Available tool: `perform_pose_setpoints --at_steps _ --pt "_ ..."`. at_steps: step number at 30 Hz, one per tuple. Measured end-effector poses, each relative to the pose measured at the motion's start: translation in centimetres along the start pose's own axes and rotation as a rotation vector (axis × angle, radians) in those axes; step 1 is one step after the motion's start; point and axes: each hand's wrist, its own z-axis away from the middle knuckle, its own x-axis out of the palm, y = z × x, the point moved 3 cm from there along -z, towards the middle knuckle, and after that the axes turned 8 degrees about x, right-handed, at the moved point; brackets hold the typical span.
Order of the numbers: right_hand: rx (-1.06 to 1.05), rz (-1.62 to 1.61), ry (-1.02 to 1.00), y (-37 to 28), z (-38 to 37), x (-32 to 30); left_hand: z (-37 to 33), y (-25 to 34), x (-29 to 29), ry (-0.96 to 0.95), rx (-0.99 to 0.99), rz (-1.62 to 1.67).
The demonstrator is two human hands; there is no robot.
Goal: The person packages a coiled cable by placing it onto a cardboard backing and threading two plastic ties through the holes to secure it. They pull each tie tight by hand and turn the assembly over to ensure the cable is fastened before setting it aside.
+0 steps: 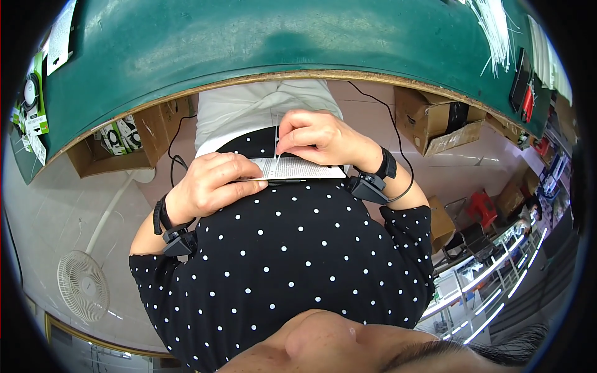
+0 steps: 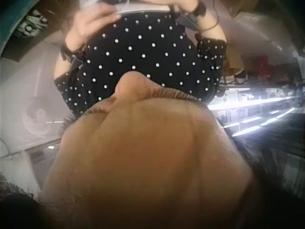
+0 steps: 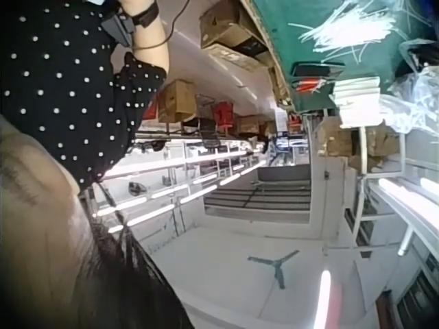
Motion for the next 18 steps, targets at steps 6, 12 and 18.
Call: perform_pose_setpoints --at_steps 6,12,18 --pt "-0.004 0.033 -0.008 -0.45 0.0 -0.07 -0.13 0.13 -0.02 -0.006 0.009 -0.011" --pt "-0.04 0.059 0.07 -0.29 -0.19 -0.03 -0.05 -0.28 0.12 0.023 -0.03 0.012" --pt "-0.034 0.053 0.058 -0.37 -0.06 0.16 -0.02 -0.2 0.18 0.026 -0.021 0.009"
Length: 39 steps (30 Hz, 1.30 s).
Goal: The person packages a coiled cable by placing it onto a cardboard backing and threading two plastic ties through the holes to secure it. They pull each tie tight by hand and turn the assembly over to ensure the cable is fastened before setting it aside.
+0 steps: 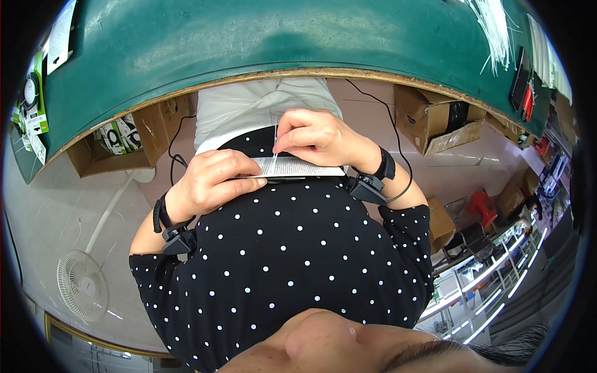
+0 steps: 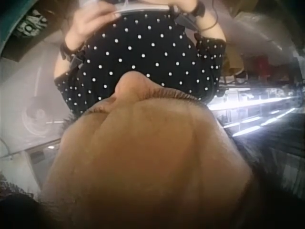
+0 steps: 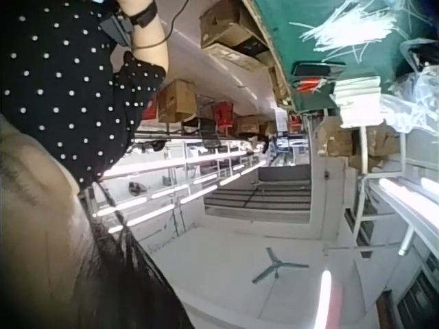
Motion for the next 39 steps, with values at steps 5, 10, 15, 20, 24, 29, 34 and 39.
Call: perform_pose_setpoints --at_steps 5,10,15,20,24,29,34,39 --pt "0.001 -0.094 -0.038 0.1 0.1 0.3 0.1 -0.3 0.1 0.003 -0.019 0.027" --pt "0.06 -0.256 -0.12 0.2 -0.8 0.1 0.1 -1.4 0.3 0.074 -0.068 0.083" --pt "0.377 -0.516 -0.261 0.6 -1.5 -0.5 -0.2 -2.3 0.0 0.059 -0.105 0.121" --pt "0.467 -0.736 -0.198 -0.4 -1.8 -2.0 -0.1 -3.2 0.0 0.056 -0.206 0.226" --pt "0.52 -0.362 -0.332 -2.5 -2.8 -3.5 -0.6 -3.5 0.0 0.061 -0.329 0.294" --pt "0.459 0.19 -0.304 -4.2 -4.2 -2.8 -0.5 -4.5 -0.1 0.066 -0.538 0.463" --pt "0.129 0.368 0.031 -3.2 -3.4 -1.7 0.5 -5.5 0.5 0.123 -0.647 0.593" --pt "-0.031 0.315 0.128 -3.5 -3.2 -1.5 0.6 -5.4 0.3 0.092 -0.682 0.643"
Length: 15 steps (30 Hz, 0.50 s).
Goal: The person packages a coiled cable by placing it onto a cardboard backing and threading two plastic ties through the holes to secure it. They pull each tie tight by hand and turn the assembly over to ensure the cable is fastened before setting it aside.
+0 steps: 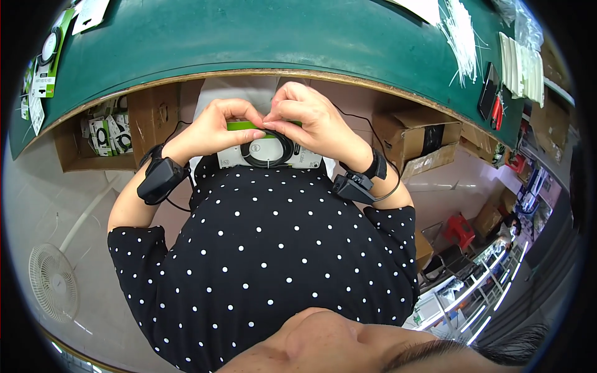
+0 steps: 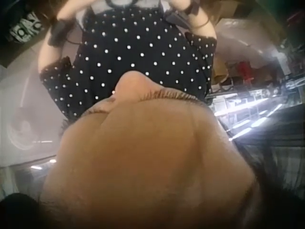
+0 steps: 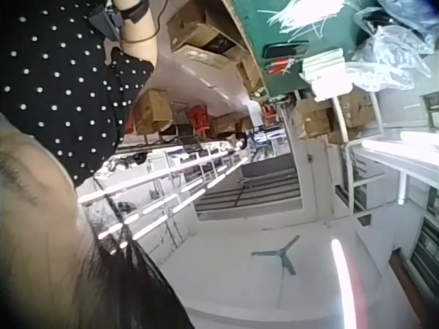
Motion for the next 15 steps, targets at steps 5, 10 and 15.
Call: perform_pose_setpoints --at_steps 5,10,15 --pt "0.129 -0.183 0.014 -2.0 0.3 -0.2 0.2 0.1 -0.2 -0.028 -0.047 0.004" --pt "0.008 -0.436 -0.051 -4.0 0.8 -0.9 0.5 0.3 -0.1 0.014 -0.002 -0.009" --pt "0.289 -0.831 -0.2 -3.8 2.8 -0.9 1.3 1.7 0.8 0.081 0.099 -0.152"
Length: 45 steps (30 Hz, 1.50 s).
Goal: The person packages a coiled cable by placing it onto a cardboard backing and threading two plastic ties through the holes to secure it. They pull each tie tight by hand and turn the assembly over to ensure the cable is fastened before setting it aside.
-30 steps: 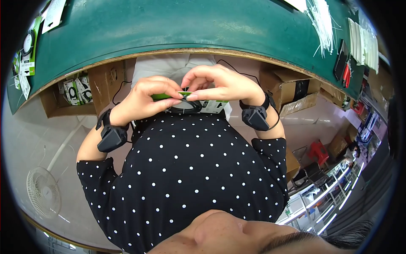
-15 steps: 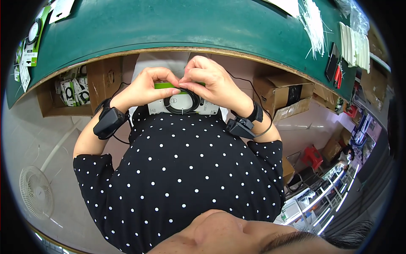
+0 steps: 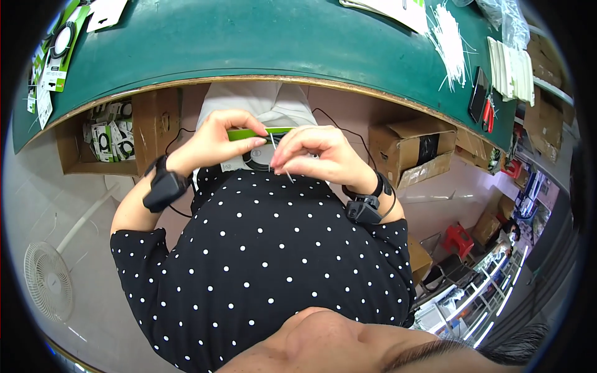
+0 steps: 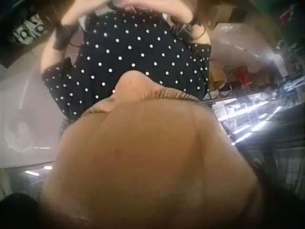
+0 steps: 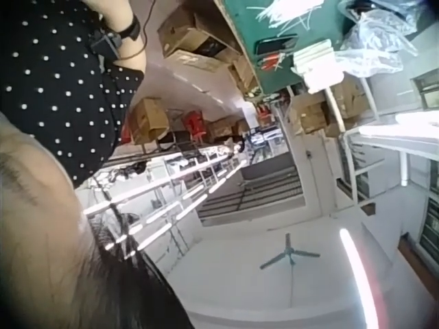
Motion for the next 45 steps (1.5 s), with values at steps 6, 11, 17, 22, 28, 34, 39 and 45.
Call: perform_pose_setpoints --at_steps 6,11,17,22,28,34,39,45 --pt "0.177 -0.289 0.175 1.0 1.7 0.8 0.9 5.2 0.5 0.087 0.601 -0.561" --pt "0.19 -0.29 0.236 -0.7 1.7 2.0 2.3 9.2 0.9 0.204 0.976 -1.027" --pt "-0.115 0.276 0.205 -1.4 1.0 2.4 2.9 9.8 1.3 0.24 1.12 -1.177" --pt "-0.047 0.37 0.128 -1.6 0.7 2.3 2.8 8.9 1.0 0.264 1.062 -1.178" --pt "-0.104 0.24 0.039 -1.0 0.7 2.4 2.4 8.4 1.3 0.269 1.028 -1.081" --pt "0.178 -0.039 -0.025 -0.4 0.7 2.0 1.9 6.7 1.0 0.294 0.806 -0.767" --pt "0.388 0.011 -0.01 0.8 -0.3 0.3 1.1 1.6 0.4 0.257 0.141 -0.239" --pt "0.358 -0.145 0.106 2.2 -1.7 -2.1 0.2 -1.9 0.2 0.23 -0.28 0.249"
